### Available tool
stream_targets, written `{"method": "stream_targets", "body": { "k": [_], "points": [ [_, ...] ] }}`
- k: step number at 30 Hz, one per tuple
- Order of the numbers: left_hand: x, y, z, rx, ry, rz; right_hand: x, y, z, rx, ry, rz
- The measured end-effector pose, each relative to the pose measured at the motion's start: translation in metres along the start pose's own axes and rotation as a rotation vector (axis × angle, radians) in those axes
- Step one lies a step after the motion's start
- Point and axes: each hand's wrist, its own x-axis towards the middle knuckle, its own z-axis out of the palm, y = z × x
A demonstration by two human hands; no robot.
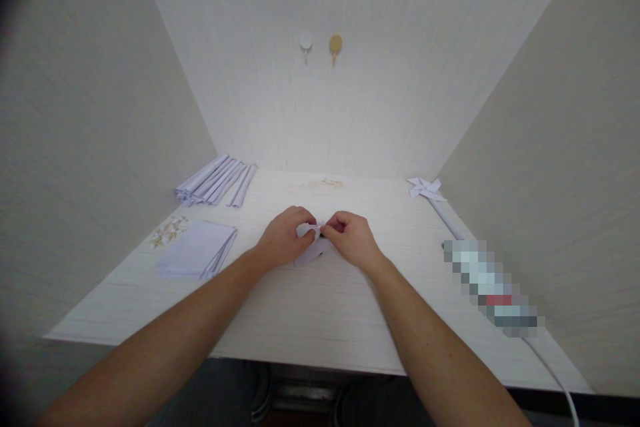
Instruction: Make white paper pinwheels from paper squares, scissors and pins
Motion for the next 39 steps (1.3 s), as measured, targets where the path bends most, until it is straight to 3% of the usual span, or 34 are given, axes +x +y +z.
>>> {"method": "stream_targets", "body": {
  "k": [15,23,28,32,39],
  "points": [
    [-0.001,0.002,0.002,-0.006,-0.025,0.029,0.001,0.006,0.004,0.004,-0.048,0.005],
    [0.0,0.0,0.0,-0.072,0.017,0.023,0.007,0.009,0.001,0.307,-0.13,0.129],
    [0.007,-0.013,-0.001,-0.115,0.092,-0.175,0.01,0.011,-0.004,0.48,-0.147,0.22],
    [0.009,-0.022,0.002,-0.195,0.03,-0.371,0.009,0.006,-0.004,0.608,-0.144,0.265],
    [0.011,-0.027,0.003,-0.336,0.041,-0.466,0.009,-0.001,-0.004,0.706,-0.068,0.262]
  ]
}}
